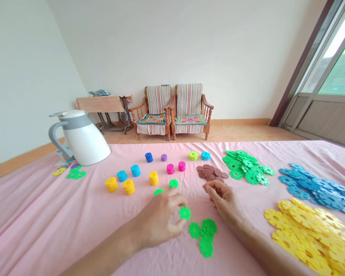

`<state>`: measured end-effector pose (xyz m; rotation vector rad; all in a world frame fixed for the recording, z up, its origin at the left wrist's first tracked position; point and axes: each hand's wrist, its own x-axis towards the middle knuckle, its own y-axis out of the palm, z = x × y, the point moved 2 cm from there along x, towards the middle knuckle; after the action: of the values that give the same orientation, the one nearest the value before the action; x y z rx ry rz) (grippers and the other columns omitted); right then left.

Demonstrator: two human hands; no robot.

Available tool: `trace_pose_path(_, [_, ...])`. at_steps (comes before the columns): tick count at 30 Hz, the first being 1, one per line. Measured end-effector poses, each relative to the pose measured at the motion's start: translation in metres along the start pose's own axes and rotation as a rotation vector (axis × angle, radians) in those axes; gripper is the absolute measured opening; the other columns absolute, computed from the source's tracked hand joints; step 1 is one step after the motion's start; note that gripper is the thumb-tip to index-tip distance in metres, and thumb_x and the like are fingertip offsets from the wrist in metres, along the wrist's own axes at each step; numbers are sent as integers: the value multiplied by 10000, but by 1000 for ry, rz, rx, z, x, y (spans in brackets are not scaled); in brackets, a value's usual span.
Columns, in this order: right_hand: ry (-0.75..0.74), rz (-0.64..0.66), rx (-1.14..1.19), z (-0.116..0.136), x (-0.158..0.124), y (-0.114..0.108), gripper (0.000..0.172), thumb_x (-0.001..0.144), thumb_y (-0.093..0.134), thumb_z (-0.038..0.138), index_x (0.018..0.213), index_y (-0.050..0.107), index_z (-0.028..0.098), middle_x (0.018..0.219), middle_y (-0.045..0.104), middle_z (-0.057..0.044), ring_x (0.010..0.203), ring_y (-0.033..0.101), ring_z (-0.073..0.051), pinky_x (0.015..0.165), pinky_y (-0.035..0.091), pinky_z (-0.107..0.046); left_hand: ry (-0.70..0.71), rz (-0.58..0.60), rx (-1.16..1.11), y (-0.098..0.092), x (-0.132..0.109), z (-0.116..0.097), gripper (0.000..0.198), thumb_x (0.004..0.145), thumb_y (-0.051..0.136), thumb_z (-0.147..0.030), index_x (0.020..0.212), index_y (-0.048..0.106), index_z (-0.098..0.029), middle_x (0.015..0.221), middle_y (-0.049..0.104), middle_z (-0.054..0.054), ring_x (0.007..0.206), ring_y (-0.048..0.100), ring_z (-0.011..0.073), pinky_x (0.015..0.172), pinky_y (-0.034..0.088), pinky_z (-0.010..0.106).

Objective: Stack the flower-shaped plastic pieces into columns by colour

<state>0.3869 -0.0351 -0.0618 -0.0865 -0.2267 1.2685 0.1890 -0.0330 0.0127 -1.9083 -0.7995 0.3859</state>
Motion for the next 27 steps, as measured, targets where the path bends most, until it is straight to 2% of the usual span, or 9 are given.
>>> trace_pose_path(5, [3, -1, -2, -1, 0, 1, 267, 750, 541, 426, 762, 630, 174, 507, 445, 45, 470, 415, -115, 420, 289, -218, -99, -167, 19, -28, -12, 38, 179, 698, 539, -111, 847, 586, -198, 855, 574, -4, 743, 540, 155, 680, 405, 264])
trace_pose_path(8, [-8, 4, -11, -1, 0, 1, 262, 762, 537, 413, 763, 627, 167, 507, 428, 50, 455, 391, -104, 414, 271, -215, -125, -211, 67, -31, -14, 59, 151, 704, 551, -131, 833, 593, -196, 824, 575, -8, 751, 539, 162, 681, 398, 264])
trace_pose_path(11, [-23, 9, -18, 0, -1, 0, 254, 765, 539, 404, 754, 624, 164, 507, 420, 53, 446, 374, -96, 412, 261, -215, -136, -213, 83, -28, -14, 71, 154, 707, 563, -149, 850, 599, -192, 811, 571, -9, 735, 534, 161, 662, 392, 261])
trace_pose_path(18, [-20, 12, -25, 1, -1, 0, 263, 762, 541, 420, 751, 621, 170, 508, 420, 55, 456, 381, -104, 420, 267, -221, -130, -206, 103, -26, -12, 72, 139, 720, 580, -164, 850, 615, -200, 778, 560, -21, 710, 530, 150, 628, 377, 250])
trace_pose_path(22, [0, 19, -26, -1, 0, 1, 273, 776, 523, 426, 780, 616, 169, 516, 420, 53, 456, 382, -104, 419, 266, -221, -131, -232, 81, -28, -12, 69, 193, 726, 602, -179, 916, 615, -207, 862, 596, -4, 764, 547, 165, 667, 402, 262])
trace_pose_path(25, [10, 11, -18, -2, 1, 1, 273, 766, 528, 430, 772, 615, 171, 515, 426, 50, 454, 384, -105, 415, 265, -220, -126, -247, 30, -27, -12, 58, 188, 744, 579, -157, 920, 618, -212, 868, 602, 1, 760, 549, 162, 671, 417, 259])
trace_pose_path(27, [9, 2, -3, -2, 1, 1, 270, 754, 539, 433, 759, 615, 174, 511, 432, 50, 455, 393, -106, 415, 271, -219, -96, -180, -30, -21, -11, 45, 164, 764, 543, -127, 879, 628, -207, 832, 590, -1, 706, 541, 141, 654, 423, 245])
